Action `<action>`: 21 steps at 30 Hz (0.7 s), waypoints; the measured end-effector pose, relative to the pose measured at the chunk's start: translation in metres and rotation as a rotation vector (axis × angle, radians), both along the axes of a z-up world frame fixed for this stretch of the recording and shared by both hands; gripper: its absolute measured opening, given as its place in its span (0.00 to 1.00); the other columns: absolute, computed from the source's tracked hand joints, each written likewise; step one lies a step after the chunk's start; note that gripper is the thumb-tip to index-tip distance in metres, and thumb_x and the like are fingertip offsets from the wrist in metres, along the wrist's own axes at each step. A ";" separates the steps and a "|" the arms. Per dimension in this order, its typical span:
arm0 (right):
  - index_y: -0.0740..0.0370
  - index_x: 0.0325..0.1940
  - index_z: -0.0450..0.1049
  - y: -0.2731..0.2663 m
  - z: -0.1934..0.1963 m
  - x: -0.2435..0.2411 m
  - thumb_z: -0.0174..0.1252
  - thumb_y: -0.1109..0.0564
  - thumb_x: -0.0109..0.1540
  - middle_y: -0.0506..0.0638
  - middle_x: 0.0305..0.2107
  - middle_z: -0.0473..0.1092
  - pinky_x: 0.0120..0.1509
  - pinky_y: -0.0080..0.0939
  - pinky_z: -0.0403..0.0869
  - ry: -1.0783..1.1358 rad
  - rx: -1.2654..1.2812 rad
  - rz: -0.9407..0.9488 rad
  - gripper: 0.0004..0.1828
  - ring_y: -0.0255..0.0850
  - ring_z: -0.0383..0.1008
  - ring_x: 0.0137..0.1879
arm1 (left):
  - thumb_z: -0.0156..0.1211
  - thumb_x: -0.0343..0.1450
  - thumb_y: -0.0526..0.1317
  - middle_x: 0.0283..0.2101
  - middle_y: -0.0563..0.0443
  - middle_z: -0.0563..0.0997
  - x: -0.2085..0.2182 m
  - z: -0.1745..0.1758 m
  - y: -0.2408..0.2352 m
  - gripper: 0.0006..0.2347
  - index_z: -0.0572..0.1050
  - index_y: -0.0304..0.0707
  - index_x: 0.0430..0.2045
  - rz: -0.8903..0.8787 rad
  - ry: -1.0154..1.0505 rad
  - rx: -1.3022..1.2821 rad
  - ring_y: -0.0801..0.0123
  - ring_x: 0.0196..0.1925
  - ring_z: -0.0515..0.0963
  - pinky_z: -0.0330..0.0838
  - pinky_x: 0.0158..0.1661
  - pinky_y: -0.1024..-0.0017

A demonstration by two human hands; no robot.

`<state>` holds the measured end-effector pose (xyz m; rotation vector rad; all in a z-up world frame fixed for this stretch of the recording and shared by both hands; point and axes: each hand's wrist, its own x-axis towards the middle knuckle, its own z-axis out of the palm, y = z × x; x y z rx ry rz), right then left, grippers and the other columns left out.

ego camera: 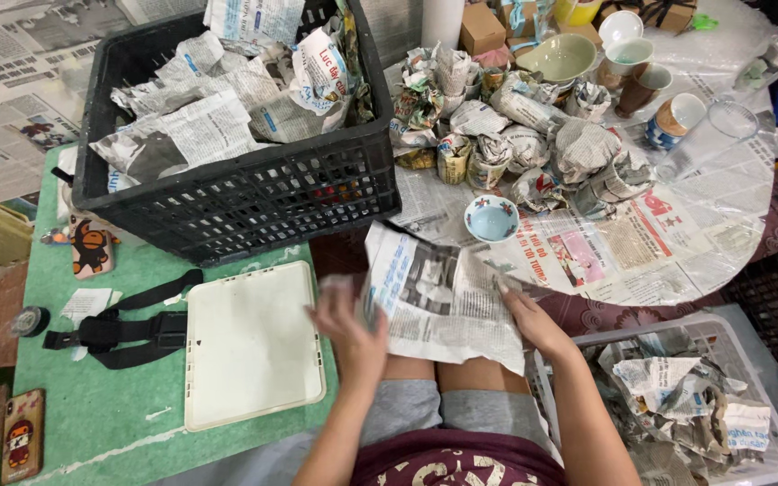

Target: The person sits on the floor and wraps small ceramic items, including cups and bowls, in newspaper. They fold the paper around each item and place the wrapped bundles into a black crate or onto a nearby table.

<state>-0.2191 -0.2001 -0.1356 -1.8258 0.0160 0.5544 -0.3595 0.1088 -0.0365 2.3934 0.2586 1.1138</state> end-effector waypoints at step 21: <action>0.74 0.51 0.77 0.030 -0.059 0.156 0.50 0.35 0.66 0.64 0.43 0.77 0.54 0.45 0.71 -0.191 -0.083 -0.166 0.36 0.50 0.75 0.50 | 0.59 0.66 0.67 0.78 0.33 0.36 0.053 -0.025 -0.091 0.40 0.56 0.58 0.74 -0.641 0.802 0.122 0.27 0.77 0.32 0.29 0.69 0.34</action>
